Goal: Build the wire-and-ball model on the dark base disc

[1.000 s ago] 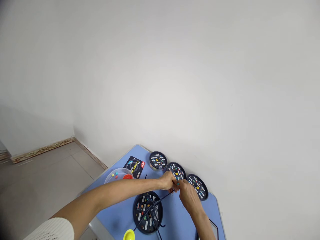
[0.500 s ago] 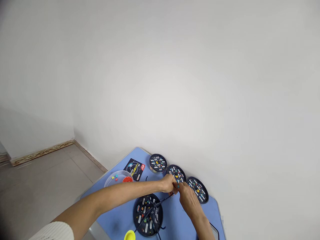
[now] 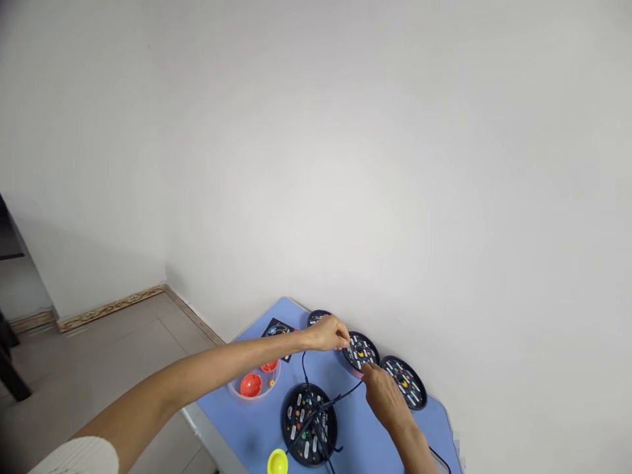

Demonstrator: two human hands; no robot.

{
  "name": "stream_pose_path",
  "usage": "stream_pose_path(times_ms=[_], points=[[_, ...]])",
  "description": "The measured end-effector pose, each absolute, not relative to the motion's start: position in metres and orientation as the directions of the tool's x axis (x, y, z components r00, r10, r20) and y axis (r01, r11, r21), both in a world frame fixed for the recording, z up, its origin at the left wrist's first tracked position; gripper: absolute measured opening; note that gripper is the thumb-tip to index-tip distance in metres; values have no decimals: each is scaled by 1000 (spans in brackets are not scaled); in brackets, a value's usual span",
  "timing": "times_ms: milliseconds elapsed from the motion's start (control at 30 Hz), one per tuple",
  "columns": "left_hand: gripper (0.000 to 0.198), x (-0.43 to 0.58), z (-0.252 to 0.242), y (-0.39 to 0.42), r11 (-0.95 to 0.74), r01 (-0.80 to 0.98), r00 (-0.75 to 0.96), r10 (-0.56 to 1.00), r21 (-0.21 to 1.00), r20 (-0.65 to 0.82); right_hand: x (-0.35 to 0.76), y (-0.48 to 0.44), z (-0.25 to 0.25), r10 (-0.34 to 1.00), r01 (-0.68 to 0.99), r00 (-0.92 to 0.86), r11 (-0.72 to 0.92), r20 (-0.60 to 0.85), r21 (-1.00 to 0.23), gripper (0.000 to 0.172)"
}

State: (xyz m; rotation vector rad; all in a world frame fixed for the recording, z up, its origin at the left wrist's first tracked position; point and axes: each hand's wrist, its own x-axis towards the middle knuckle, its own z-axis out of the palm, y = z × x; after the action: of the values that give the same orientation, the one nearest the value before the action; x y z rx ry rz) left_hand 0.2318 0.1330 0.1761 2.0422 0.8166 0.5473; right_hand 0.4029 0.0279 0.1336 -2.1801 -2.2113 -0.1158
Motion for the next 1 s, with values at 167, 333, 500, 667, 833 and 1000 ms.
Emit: stream_pose_path(times_ms=[167, 333, 500, 667, 833, 1000], points=[[24, 163, 197, 127, -473, 277, 637, 742, 837, 208, 409, 22, 138, 998, 1000, 21, -23, 66, 22, 34], [22, 83, 174, 113, -469, 338, 515, 818, 816, 257, 412, 12, 151, 989, 997, 68, -74, 132, 35, 30], [22, 27, 135, 93, -438, 489, 383, 885, 754, 266, 362, 12, 170, 985, 991, -83, 98, 153, -91, 24], [26, 6, 98, 69, -444, 569, 267, 896, 692, 355, 276, 21, 190, 942, 935, -334, 330, -9, -132, 30], [24, 8, 63, 51, -564, 594, 213, 798, 574, 565, 220, 43, 187, 909, 917, -394, 399, -133, 8, 30], [28, 13, 44, 48, -581, 577, 171, 773, 574, 611, 199, 63, 165, 897, 908, -357, 399, -259, 130, 22]])
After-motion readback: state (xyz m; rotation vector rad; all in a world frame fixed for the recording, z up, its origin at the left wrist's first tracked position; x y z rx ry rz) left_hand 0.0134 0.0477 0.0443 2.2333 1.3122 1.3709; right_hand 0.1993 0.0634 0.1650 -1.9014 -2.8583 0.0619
